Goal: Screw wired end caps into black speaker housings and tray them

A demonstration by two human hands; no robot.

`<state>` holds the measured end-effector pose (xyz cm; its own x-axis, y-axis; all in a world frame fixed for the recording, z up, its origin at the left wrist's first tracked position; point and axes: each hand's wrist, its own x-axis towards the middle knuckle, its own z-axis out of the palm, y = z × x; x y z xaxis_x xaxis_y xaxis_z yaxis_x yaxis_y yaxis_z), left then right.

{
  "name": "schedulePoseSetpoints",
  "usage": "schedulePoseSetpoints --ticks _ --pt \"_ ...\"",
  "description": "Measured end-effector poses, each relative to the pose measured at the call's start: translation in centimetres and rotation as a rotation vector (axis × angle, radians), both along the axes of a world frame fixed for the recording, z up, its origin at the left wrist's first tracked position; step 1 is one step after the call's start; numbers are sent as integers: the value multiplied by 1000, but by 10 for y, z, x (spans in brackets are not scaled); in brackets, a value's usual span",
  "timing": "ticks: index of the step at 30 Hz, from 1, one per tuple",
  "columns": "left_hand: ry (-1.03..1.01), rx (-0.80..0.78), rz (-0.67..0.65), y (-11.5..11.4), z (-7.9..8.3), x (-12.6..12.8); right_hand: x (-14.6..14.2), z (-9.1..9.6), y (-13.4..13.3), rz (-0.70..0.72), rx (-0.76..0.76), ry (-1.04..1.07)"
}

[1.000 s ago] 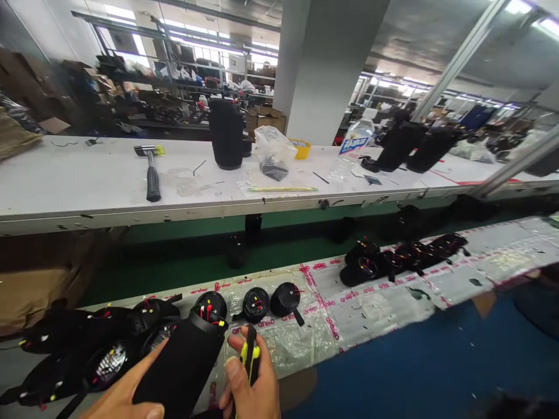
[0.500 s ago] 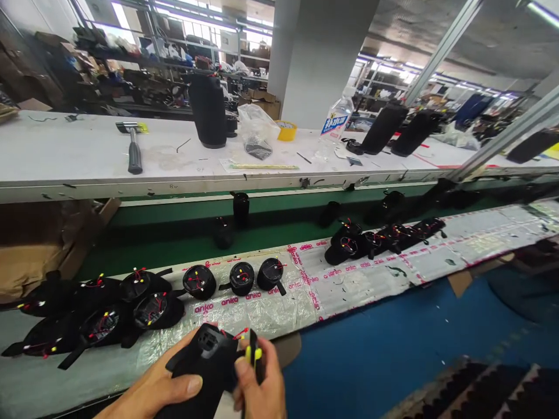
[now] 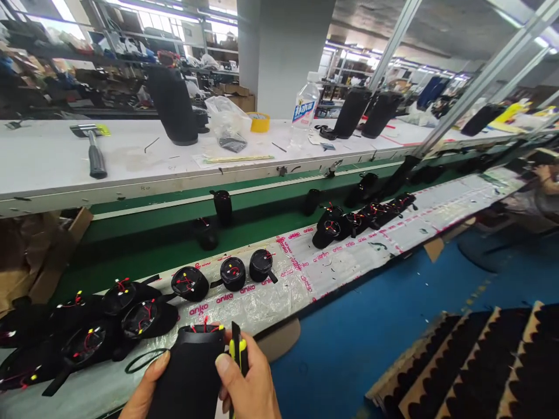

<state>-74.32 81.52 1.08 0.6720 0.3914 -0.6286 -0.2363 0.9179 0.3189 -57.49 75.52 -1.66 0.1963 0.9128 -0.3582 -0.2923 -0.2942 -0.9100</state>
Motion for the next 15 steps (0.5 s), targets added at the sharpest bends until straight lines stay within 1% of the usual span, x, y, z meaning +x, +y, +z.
schedulePoseSetpoints --ticks 2,4,5,7,9,10,12,14,15 --pt "-26 -26 61 -3 1 5 -5 2 1 -47 1 -71" --pt "22 -5 100 -4 0 6 -7 6 1 -129 -6 -202" --pt "85 48 119 -4 0 5 -9 8 1 -163 -16 -277" --pt "241 211 152 -3 -3 2 -13 11 -1 -201 -56 -410" --pt "348 358 162 -3 -4 -3 -19 13 -4 -198 -65 -533" --pt "367 400 160 -4 -3 -4 -21 13 -6 -183 -36 -595" --pt "358 455 139 -6 1 -5 -22 14 -11 -142 74 -731" --pt "356 520 99 -7 8 -4 -16 17 -15 -78 195 -884" --pt "368 558 75 -7 12 -3 -11 20 -16 -23 257 -972"
